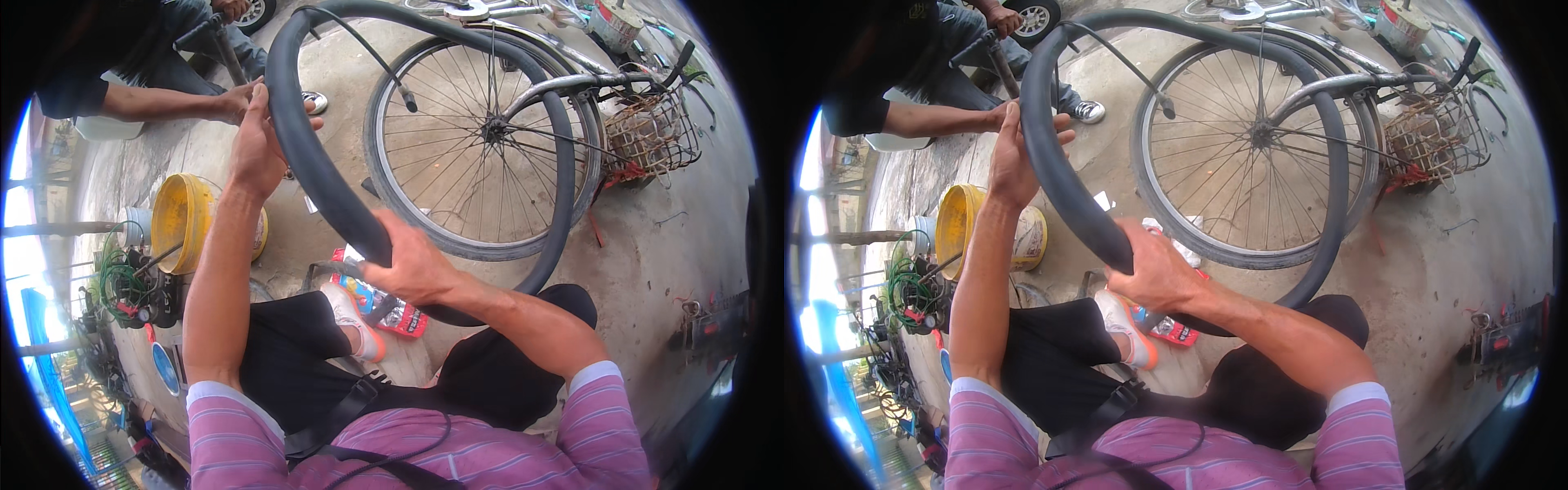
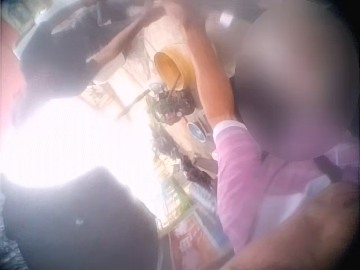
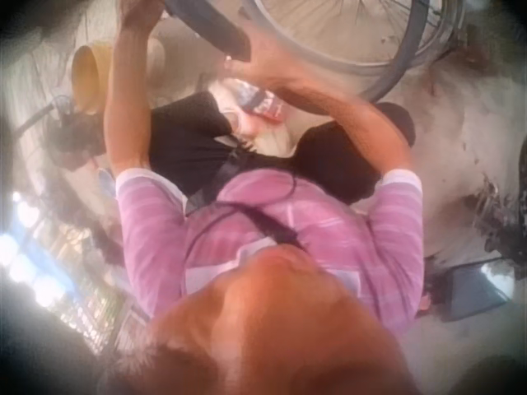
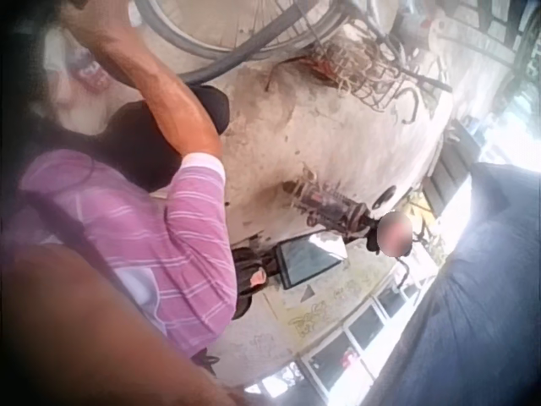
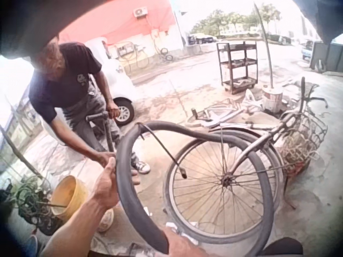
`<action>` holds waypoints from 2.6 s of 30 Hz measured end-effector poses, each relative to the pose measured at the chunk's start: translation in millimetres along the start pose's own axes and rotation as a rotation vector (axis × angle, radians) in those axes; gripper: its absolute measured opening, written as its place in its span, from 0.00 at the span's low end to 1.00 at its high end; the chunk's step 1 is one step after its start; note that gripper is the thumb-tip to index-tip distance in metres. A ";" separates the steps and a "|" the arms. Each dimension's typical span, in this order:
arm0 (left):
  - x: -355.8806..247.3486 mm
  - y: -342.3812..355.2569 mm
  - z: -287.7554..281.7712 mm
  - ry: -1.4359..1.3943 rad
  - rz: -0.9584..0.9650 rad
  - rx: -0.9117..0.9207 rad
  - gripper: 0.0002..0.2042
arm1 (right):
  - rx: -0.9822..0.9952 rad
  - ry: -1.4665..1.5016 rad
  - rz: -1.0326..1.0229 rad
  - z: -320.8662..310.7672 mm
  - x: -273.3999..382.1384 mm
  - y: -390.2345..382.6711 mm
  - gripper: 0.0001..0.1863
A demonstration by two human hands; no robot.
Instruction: The person removes a bicycle tire from the rim, inflates the inner tube, and submerges it in water to locate a leak. They then retrieve a patch kit and a rasp, and use the rasp to roughen the surface of the inner tube in preparation for patching.
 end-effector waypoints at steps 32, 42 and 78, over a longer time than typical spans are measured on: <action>432.4 -83.2 -62.4 1.197 -0.505 -0.080 0.47 | -0.327 0.293 -0.230 -146.1 55.6 9.3 0.37; 449.5 -128.1 53.4 1.046 -0.153 -0.034 0.39 | -0.362 0.157 -0.120 -123.4 58.7 24.3 0.38; 439.8 35.5 -9.5 1.509 -0.030 0.367 0.14 | -0.305 0.055 0.081 -94.7 52.9 34.4 0.24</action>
Point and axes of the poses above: each hand's wrist, its own y-axis towards the middle knuckle, its own z-axis out of the palm, x = y × z, the point moved 7 cm from there along y, towards the middle knuckle, and after that the axes turned 3 degrees about y, right-handed, at the moved point
